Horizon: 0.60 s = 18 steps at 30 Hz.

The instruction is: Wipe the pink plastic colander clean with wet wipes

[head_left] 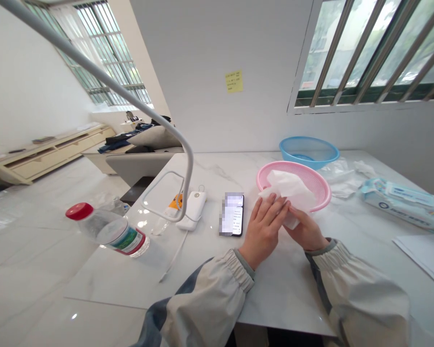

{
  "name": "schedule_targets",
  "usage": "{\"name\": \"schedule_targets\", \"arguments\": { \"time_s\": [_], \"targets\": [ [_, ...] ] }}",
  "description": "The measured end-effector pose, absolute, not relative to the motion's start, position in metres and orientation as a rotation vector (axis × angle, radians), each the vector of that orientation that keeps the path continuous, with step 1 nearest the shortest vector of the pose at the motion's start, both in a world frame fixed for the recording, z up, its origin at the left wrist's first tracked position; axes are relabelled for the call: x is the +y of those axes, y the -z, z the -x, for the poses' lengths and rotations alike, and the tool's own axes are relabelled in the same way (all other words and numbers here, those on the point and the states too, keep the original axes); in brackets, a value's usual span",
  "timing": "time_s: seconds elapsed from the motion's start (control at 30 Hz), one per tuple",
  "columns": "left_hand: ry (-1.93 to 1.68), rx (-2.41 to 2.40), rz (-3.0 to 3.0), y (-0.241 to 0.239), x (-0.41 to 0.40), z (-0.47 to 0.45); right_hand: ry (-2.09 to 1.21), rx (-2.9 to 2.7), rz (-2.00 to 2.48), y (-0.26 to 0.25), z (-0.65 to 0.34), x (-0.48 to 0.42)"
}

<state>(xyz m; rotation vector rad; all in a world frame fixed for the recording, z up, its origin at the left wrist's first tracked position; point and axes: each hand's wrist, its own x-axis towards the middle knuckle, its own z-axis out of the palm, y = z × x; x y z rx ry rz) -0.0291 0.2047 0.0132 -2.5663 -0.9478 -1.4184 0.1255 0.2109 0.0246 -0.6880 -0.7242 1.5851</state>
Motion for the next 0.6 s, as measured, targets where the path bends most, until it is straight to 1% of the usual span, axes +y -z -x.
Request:
{"name": "schedule_targets", "arguments": {
  "time_s": [0.13, 0.3, 0.6],
  "targets": [
    [1.321, -1.109, 2.595, -0.009, 0.208, 0.026, -1.603, -0.655, 0.717, -0.02, -0.116, 0.213],
    [1.268, -1.255, 2.641, -0.01, 0.209, 0.022, -1.759, -0.434, 0.684, -0.013, -0.106, 0.217],
    [1.221, -1.339, 2.649, -0.011, 0.208, 0.025, -1.681, -0.504, 0.795, -0.013, -0.11, 0.217]
  ]
}}
